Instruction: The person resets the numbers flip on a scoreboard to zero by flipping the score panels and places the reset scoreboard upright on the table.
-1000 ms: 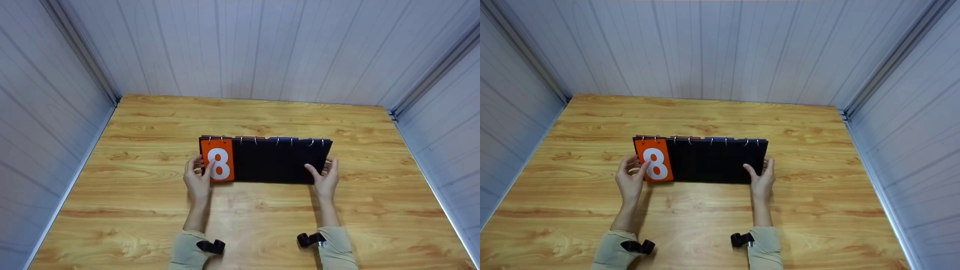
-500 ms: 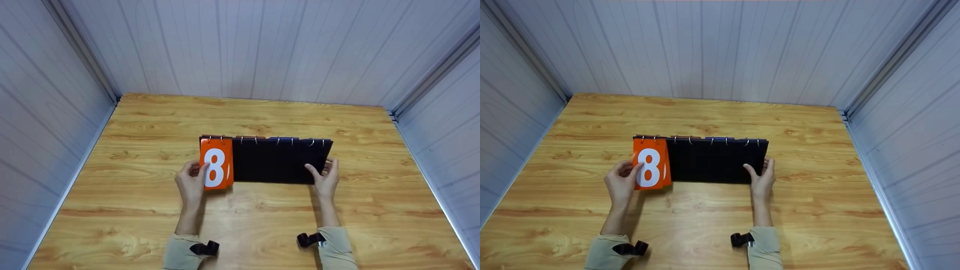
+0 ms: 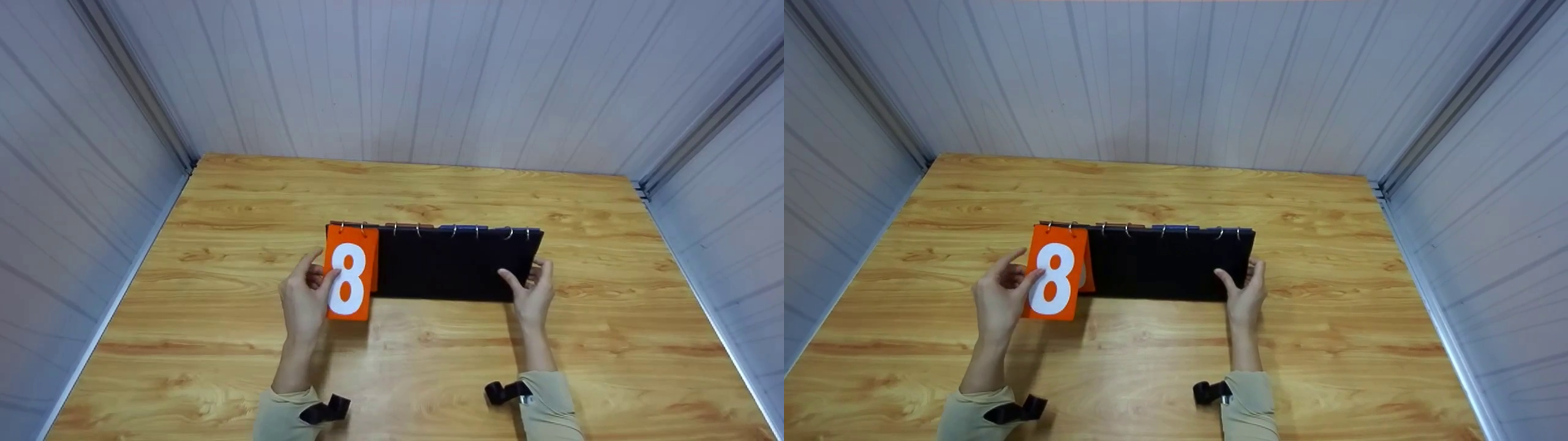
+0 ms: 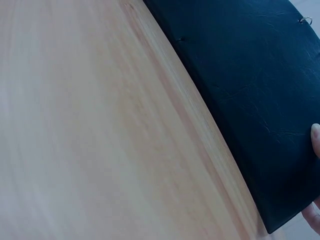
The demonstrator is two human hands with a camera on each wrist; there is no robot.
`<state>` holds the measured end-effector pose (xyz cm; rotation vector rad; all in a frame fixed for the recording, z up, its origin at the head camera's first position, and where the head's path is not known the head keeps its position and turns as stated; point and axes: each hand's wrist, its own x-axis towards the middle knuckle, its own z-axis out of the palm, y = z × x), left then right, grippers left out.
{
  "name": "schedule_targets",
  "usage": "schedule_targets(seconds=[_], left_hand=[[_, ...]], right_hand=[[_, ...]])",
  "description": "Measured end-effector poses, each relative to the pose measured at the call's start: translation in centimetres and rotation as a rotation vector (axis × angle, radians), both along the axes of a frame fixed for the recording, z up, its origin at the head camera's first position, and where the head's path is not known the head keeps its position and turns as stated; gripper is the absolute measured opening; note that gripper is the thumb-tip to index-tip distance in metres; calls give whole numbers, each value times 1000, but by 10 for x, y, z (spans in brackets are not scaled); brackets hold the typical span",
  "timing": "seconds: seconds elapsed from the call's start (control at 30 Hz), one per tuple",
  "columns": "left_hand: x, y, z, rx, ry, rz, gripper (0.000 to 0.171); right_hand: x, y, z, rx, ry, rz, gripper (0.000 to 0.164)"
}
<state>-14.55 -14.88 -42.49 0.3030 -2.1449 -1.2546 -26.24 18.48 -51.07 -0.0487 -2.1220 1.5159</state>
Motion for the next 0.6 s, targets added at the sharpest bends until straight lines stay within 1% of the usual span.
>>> schedule_targets(seconds=[0.07,0.13,0.17,0.23,0.27,0.3,0.37,0.43,0.47,0.5,0.53,0.6], left_hand=[[1,-4,5,60,-13,-80,29],[1,-9,9,145,-46,-160,23],[1,-12,11,195,-53,-200,19],[-1,-19,10,325,-64,-272,17],[-9,-28,-9,406,-46,-332,18],[-13,-34,-17,472,-30,-373,21],[-16,-39,-21,557,-10,-419,24],[-17,-42,-19,576,-3,-434,24],[-16,-41,-17,575,13,-444,24],[-9,-35,3,554,18,-419,23],[-5,-30,13,536,29,-398,23],[-3,-25,22,503,84,-366,25]], right_hand=[[0,0,0,-1,5,-6,53],[0,-1,-1,6,5,-12,53],[0,-1,0,9,5,-12,53],[1,-1,0,10,1,-14,53],[1,-1,0,9,-1,-13,53],[1,-1,0,9,-7,-13,53],[1,-1,2,-5,-11,-1,53],[2,-1,3,-17,-13,12,53],[4,-2,7,-16,-15,15,53],[7,-4,11,-13,-17,19,53],[9,-6,15,-14,-18,24,53],[10,-6,17,-14,-19,27,53]])
